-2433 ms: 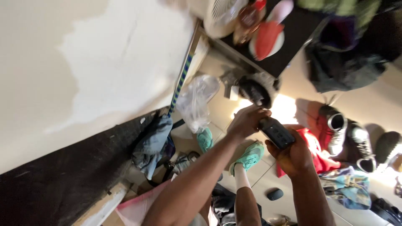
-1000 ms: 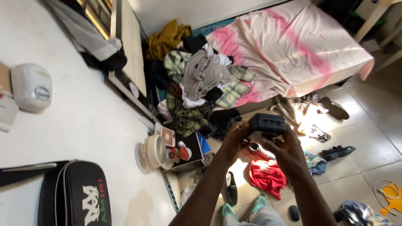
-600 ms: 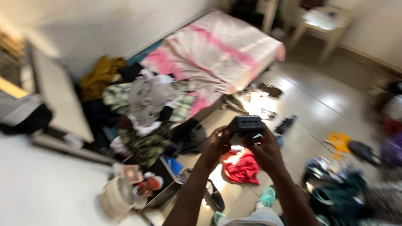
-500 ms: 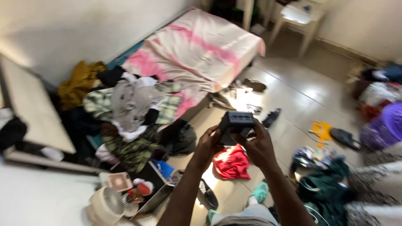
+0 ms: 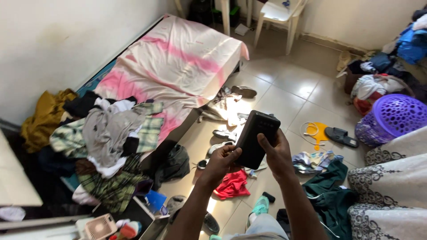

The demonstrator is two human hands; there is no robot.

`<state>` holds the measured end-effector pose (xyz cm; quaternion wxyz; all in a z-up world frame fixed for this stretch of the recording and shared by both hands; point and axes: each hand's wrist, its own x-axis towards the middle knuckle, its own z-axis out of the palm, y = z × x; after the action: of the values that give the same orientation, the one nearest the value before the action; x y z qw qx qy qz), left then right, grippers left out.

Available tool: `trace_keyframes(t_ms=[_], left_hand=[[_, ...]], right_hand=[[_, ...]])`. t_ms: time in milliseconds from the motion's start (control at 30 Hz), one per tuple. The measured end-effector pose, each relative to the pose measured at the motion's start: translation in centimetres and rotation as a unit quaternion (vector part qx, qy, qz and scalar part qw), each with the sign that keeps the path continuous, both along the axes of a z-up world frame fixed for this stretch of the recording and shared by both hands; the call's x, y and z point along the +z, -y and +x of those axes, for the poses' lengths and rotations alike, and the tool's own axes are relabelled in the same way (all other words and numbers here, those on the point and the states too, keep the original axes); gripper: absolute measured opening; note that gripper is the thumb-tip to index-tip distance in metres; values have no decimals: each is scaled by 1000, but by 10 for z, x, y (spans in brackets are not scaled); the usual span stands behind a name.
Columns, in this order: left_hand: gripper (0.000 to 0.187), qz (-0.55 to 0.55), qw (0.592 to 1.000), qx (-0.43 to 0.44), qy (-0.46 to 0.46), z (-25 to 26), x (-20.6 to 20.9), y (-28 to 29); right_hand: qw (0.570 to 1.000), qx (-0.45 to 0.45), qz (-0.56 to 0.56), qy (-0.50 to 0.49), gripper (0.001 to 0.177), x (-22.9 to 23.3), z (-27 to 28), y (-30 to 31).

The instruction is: Picking up various scattered items around the room and placing a shirt into a laundry basket.

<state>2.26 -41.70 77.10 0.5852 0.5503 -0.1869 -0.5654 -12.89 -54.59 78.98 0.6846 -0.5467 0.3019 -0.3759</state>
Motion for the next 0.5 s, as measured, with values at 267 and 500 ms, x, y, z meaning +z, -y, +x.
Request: trace_keyframes(t_ms=[267,500], left_hand=[[52,27,996,-70,49,-31,-14,121],[67,55,986,-136,74,-71,-9,197]], right_hand=[[998,-54,41,6,52,-18,-41,104],[997,-81,0,0,67,10,-87,150]])
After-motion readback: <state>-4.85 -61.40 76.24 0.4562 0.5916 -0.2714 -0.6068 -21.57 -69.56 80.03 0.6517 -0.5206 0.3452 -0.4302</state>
